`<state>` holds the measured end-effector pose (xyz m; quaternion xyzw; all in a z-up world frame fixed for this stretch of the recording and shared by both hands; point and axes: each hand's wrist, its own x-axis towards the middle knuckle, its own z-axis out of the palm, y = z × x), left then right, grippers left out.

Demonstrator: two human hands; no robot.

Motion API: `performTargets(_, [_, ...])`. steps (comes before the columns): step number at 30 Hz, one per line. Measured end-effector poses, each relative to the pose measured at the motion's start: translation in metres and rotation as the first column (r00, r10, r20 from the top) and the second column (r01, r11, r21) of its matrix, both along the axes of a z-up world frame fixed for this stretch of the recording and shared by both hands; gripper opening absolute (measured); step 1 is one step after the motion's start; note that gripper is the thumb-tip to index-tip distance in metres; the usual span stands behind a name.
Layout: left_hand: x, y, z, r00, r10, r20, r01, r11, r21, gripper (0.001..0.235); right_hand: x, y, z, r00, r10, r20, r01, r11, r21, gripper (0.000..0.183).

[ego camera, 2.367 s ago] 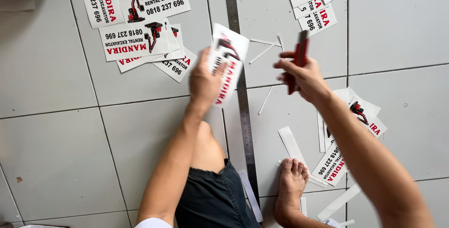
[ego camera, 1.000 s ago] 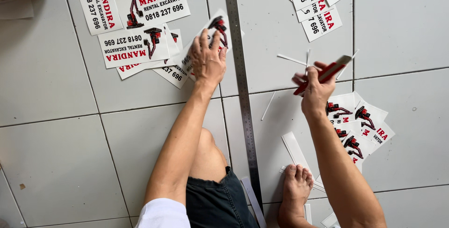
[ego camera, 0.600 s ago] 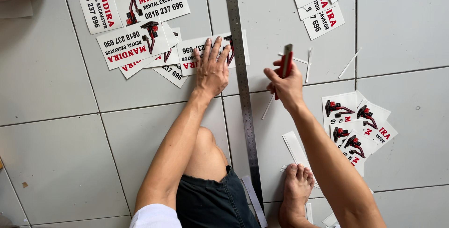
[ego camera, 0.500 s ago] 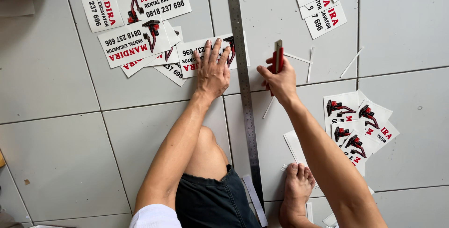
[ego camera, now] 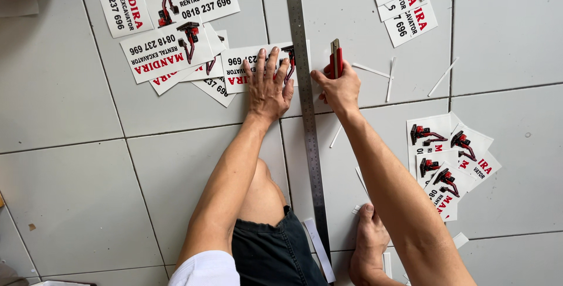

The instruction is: The person sits on a tiled floor and uses a metal ruler and a red utility knife to cut individual stickers from a larger sheet. The stickers feature an excavator graphic and the text 'MANDIRA RENTAL EXCAVATOR' with a phone number. The person repeatedly aligns the ruler and cuts along the edges to separate the stickers.

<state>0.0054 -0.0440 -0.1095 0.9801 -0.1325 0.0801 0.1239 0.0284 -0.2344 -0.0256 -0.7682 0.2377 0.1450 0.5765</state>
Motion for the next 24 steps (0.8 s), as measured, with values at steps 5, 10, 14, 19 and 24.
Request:
performTargets(5, [-0.001,0.000,-0.003,1.000,0.011,0.014,-0.011,1.000,0.007,0.050,0.000,-0.003,0.005,1.000,0.022,0.006,-0.022,1.000,0.019,0.033])
performTargets(10, [-0.002,0.001,-0.005,1.000,0.015,0.024,-0.015,1.000,0.019,0.049,-0.001,-0.005,0.007,0.999,0.051,0.009,-0.051,0.998,0.021,0.034])
performTargets(14, [-0.002,0.001,-0.005,0.999,0.009,0.037,-0.010,1.000,0.015,0.049,-0.003,-0.007,0.007,0.998,0.054,0.018,-0.055,0.997,0.058,0.033])
performTargets(19, [-0.002,-0.001,-0.004,0.999,0.012,0.035,-0.012,1.000,0.007,0.049,-0.004,-0.009,0.002,0.998,0.059,0.017,-0.060,0.996,0.065,0.033])
performTargets(24, [-0.002,0.000,-0.001,0.999,0.006,0.051,-0.006,1.000,0.009,0.049,-0.004,-0.010,-0.006,0.998,0.056,0.028,-0.058,0.995,0.087,0.033])
